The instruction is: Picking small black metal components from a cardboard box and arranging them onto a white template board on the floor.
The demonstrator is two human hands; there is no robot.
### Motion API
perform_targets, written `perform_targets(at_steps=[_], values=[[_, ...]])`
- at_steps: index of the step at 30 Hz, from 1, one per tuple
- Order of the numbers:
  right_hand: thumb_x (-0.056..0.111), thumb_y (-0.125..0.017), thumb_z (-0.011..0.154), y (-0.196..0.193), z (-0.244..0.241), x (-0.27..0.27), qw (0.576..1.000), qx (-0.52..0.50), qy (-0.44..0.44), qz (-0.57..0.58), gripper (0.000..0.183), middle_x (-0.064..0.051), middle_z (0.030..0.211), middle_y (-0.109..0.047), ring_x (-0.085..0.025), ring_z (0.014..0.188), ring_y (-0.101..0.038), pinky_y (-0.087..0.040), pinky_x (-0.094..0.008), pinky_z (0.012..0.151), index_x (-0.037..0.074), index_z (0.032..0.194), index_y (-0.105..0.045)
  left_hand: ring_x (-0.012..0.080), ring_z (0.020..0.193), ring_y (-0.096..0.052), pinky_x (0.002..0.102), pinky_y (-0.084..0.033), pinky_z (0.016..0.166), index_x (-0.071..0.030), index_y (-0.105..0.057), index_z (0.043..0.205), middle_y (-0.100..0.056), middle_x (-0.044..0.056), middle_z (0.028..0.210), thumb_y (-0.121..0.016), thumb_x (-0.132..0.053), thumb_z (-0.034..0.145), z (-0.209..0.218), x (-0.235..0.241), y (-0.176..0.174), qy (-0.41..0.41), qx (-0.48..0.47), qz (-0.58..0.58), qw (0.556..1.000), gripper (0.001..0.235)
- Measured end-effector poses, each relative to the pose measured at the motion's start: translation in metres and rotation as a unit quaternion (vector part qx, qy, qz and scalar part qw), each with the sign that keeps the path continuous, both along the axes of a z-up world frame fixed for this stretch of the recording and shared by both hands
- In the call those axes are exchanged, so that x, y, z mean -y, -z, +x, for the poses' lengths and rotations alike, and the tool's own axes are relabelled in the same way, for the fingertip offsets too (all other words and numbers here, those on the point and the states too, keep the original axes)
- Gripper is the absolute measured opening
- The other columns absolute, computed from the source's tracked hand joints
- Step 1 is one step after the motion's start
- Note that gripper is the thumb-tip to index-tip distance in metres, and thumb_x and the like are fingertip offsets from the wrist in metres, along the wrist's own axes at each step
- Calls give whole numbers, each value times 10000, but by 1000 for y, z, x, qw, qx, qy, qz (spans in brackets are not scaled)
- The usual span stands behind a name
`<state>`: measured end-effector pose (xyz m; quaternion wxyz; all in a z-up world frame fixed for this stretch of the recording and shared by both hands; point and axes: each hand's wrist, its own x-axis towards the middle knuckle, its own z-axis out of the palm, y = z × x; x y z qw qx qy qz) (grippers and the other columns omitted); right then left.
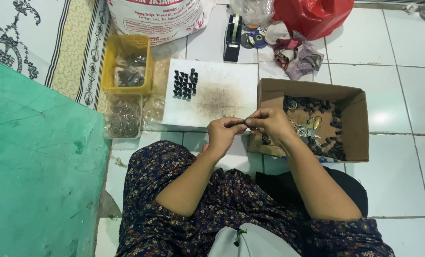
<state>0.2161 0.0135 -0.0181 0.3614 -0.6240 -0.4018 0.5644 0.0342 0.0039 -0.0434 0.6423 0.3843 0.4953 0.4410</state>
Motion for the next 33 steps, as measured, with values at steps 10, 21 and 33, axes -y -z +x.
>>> perform_targets(at_steps=[10, 21, 33], values=[[47, -834, 843, 4, -38, -23, 998, -48, 16, 24, 330, -197, 952, -719, -244, 870, -729, -661, -359, 789, -62, 1138, -736, 290, 934, -751, 357, -644, 844, 36, -758, 1107, -742, 302, 1022, -780, 4, 865, -20, -19, -26, -93, -10, -39, 995, 245], [131, -907, 768, 58, -119, -83, 975, 149, -14, 163, 244, -116, 811, -772, -192, 782, -754, -633, -326, 709, 115, 999, -828, 296, 980, -728, 379, -663, 809, 22, -733, 1173, -718, 255, 1115, -697, 8, 868, -54, -48, -8, -284, -25, -93, 954, 307], [94, -813, 812, 76, -154, -92, 944, 246, -7, 219, 198, -153, 875, -774, -343, 889, -746, -611, -420, 751, 113, 1009, -818, 306, 935, -762, 354, -636, 660, -13, -701, 1250, -752, 234, 1085, -689, -58, 872, -55, -62, 22, -329, -57, -145, 931, 381]])
